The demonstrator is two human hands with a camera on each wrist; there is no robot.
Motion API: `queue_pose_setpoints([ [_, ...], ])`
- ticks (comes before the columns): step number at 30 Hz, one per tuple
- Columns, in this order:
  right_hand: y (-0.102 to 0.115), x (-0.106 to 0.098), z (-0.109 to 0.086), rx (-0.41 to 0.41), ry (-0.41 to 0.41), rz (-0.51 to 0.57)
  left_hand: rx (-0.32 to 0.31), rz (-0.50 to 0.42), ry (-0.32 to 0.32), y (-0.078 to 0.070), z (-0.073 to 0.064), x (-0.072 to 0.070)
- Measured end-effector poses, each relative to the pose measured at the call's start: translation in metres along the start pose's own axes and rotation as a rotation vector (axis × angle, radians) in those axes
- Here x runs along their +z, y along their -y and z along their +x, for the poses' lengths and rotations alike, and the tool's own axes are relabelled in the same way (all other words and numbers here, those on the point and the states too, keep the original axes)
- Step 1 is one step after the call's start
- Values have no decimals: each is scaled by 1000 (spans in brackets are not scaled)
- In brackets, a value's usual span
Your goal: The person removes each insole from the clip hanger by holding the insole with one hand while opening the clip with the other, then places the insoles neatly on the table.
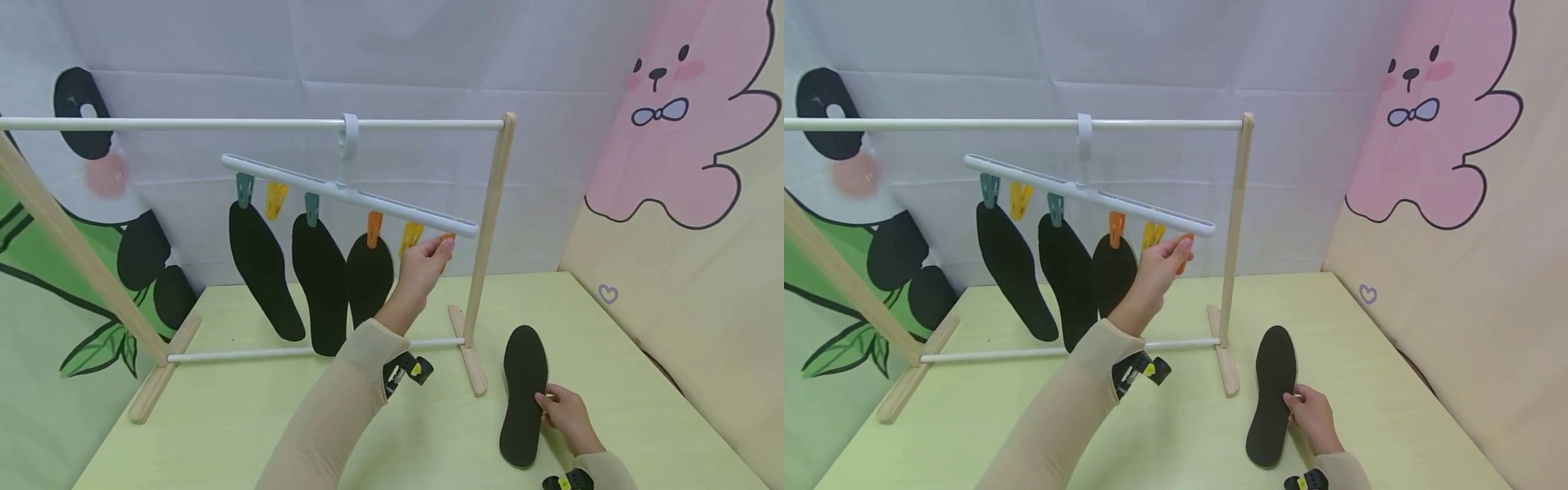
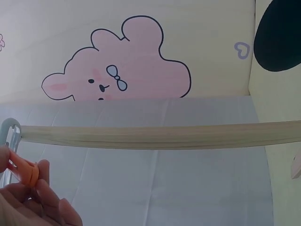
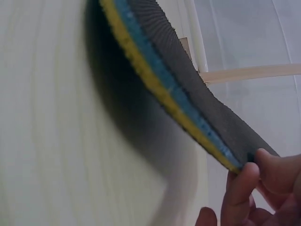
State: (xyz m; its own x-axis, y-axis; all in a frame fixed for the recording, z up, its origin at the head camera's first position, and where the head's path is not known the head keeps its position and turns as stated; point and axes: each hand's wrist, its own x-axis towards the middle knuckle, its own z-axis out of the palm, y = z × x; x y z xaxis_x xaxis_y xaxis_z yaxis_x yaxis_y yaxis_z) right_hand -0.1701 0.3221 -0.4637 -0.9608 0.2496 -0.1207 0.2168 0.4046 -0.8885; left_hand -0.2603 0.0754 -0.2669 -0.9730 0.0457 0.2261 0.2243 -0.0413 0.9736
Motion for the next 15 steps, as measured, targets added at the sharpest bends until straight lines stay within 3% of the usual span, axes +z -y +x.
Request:
queue_pose_setpoints([
  [15, 0, 0, -1, 3, 3, -15, 3, -19, 1, -1, -1, -1],
])
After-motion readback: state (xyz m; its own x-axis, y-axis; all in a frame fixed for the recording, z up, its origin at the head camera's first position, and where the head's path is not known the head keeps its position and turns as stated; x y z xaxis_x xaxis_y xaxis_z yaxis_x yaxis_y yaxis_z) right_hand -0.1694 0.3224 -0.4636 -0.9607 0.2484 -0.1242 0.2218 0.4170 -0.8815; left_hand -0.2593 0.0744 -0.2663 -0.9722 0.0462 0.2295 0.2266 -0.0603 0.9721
